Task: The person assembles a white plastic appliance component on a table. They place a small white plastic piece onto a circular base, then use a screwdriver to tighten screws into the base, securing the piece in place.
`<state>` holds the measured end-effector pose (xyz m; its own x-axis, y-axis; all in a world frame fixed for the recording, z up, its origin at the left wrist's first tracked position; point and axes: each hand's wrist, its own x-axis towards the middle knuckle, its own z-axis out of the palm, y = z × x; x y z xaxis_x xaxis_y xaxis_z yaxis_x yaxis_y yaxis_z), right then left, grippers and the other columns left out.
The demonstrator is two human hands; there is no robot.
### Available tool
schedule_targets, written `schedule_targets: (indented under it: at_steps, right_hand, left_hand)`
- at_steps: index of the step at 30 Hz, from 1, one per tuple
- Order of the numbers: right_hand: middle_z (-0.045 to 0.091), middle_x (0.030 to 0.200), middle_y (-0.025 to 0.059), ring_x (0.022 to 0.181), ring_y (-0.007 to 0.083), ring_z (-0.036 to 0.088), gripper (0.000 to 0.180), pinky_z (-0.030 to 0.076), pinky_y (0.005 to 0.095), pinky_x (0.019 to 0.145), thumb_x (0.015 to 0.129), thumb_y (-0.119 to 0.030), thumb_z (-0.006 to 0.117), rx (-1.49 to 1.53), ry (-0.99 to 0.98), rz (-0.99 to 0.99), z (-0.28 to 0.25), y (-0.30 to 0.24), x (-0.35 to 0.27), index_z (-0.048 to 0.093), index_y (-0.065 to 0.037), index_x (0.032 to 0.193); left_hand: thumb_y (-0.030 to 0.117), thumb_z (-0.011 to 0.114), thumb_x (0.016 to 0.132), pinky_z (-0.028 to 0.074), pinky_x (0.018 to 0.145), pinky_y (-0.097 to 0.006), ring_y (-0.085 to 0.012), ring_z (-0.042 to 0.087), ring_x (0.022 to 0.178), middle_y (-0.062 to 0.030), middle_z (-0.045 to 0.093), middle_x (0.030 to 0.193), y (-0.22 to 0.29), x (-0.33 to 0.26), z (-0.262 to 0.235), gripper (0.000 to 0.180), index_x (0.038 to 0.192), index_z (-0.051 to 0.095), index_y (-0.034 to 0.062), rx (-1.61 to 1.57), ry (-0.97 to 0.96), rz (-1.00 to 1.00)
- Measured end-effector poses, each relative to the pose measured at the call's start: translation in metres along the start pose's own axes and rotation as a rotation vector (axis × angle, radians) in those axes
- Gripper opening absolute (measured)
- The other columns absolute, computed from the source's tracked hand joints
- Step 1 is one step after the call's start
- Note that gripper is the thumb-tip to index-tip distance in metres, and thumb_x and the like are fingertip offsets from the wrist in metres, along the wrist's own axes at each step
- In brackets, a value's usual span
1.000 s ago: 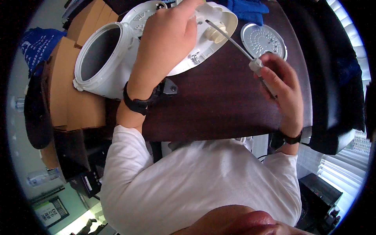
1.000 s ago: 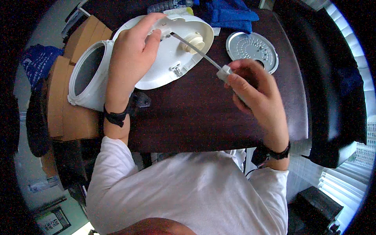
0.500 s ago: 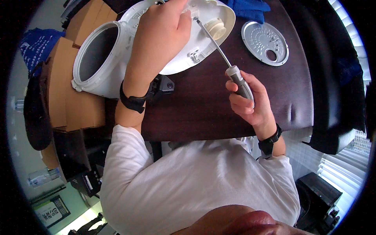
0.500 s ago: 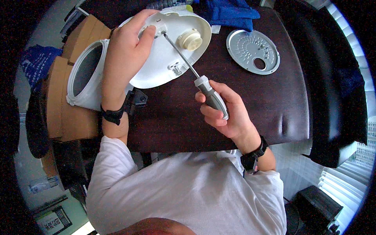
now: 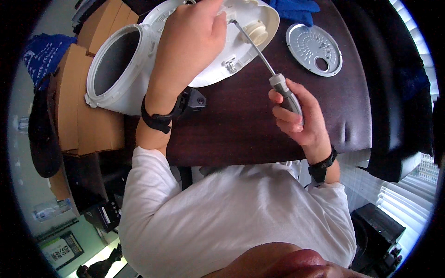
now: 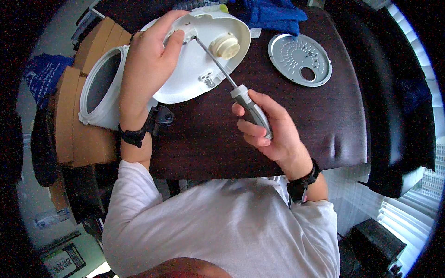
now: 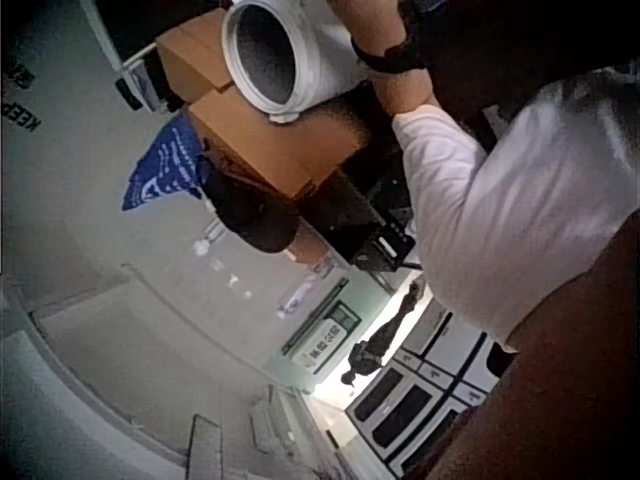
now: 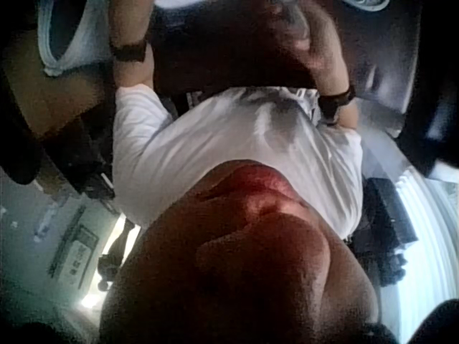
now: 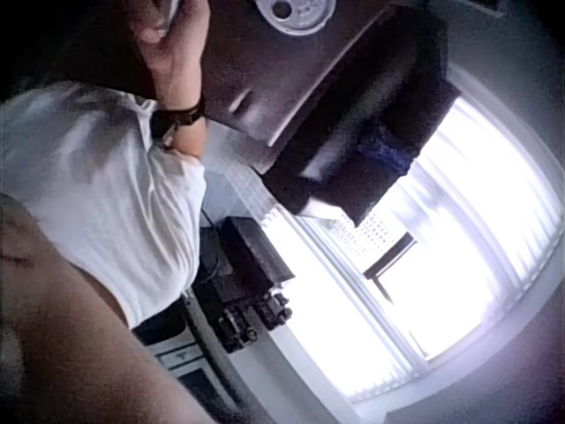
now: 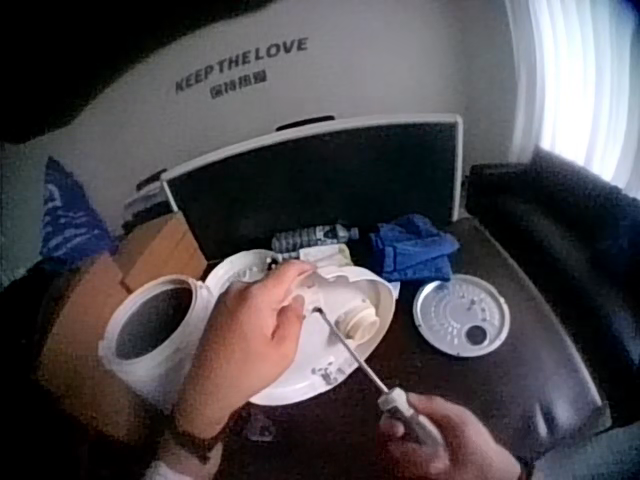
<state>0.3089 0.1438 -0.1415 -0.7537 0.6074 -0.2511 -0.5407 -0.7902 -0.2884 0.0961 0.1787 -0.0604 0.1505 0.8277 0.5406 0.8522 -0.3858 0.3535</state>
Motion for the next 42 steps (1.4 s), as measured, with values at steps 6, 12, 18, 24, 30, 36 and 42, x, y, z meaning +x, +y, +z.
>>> schedule_targets:
  at_steps: [6,12,18,24,30,36,42]
  right_hand:
    - [0.06,0.077,0.0067,0.049,0.0105,0.052,0.018,0.039,0.0218,0.04,0.088,-0.014,0.054,-1.155,0.271,-0.536,0.011,-0.026,-0.008,0.053,-0.003,0.103]
    - [0.064,0.078,0.0124,0.063,0.0252,0.064,0.022,0.05,0.0314,0.056,0.08,-0.007,0.062,-2.036,0.302,-1.095,0.021,-0.033,-0.015,0.056,-0.007,0.101]
    - [0.064,0.08,0.0095,0.063,0.0269,0.063,0.021,0.048,0.0346,0.054,0.079,-0.014,0.064,-2.287,0.278,-1.17,0.039,-0.045,-0.018,0.056,-0.01,0.098]
    - [0.067,0.085,0.0087,0.072,0.0224,0.066,0.019,0.053,0.0298,0.059,0.076,-0.009,0.068,-2.624,0.179,-1.2,0.078,-0.064,-0.031,0.062,-0.01,0.094]
    - [0.066,0.086,0.0072,0.074,0.0193,0.066,0.018,0.055,0.027,0.06,0.07,-0.013,0.072,-2.85,0.17,-1.263,0.104,-0.049,-0.039,0.064,-0.008,0.085]
    - [0.066,0.085,0.0063,0.074,0.0186,0.066,0.019,0.054,0.027,0.061,0.068,-0.012,0.074,-2.726,0.141,-1.34,0.087,-0.056,-0.041,0.064,-0.007,0.083]
    - [0.063,0.084,0.0076,0.071,0.0182,0.063,0.022,0.05,0.0267,0.058,0.067,-0.009,0.075,-2.385,0.299,-1.405,0.061,-0.039,-0.045,0.062,-0.005,0.084]
  left_hand:
    - [0.013,0.052,0.085,0.047,0.06,-0.035,-0.0306,0.062,0.066,-0.0212,0.061,0.078,0.002,-0.002,0.001,0.025,0.109,0.056,0.0063,0.052,0.011,0.0]
    - [0.013,0.052,0.086,0.046,0.056,-0.034,-0.0283,0.061,0.059,-0.0201,0.06,0.072,0.006,-0.002,0.002,0.025,0.109,0.056,0.0064,0.011,0.013,-0.009]
    - [0.014,0.052,0.086,0.043,0.052,-0.033,-0.0245,0.055,0.051,-0.0191,0.057,0.067,0.007,-0.003,0.001,0.026,0.111,0.057,0.007,-0.001,0.01,-0.037]
    - [0.015,0.051,0.087,0.042,0.052,-0.033,-0.0216,0.053,0.049,-0.0181,0.056,0.064,0.007,-0.003,0.0,0.026,0.111,0.056,0.0071,0.021,-0.011,-0.038]
    - [0.015,0.051,0.086,0.041,0.05,-0.032,-0.0213,0.052,0.048,-0.0177,0.055,0.063,0.008,-0.005,0.001,0.026,0.11,0.057,0.0071,-0.007,0.019,-0.006]
    - [0.014,0.051,0.086,0.041,0.05,-0.033,-0.0224,0.054,0.049,-0.0176,0.057,0.065,0.013,-0.004,-0.002,0.025,0.109,0.057,0.0068,0.004,-0.03,-0.078]
    - [0.012,0.052,0.085,0.045,0.055,-0.032,-0.0247,0.059,0.057,-0.0186,0.061,0.076,0.001,-0.002,0.004,0.025,0.109,0.057,0.0054,0.043,0.07,0.075]
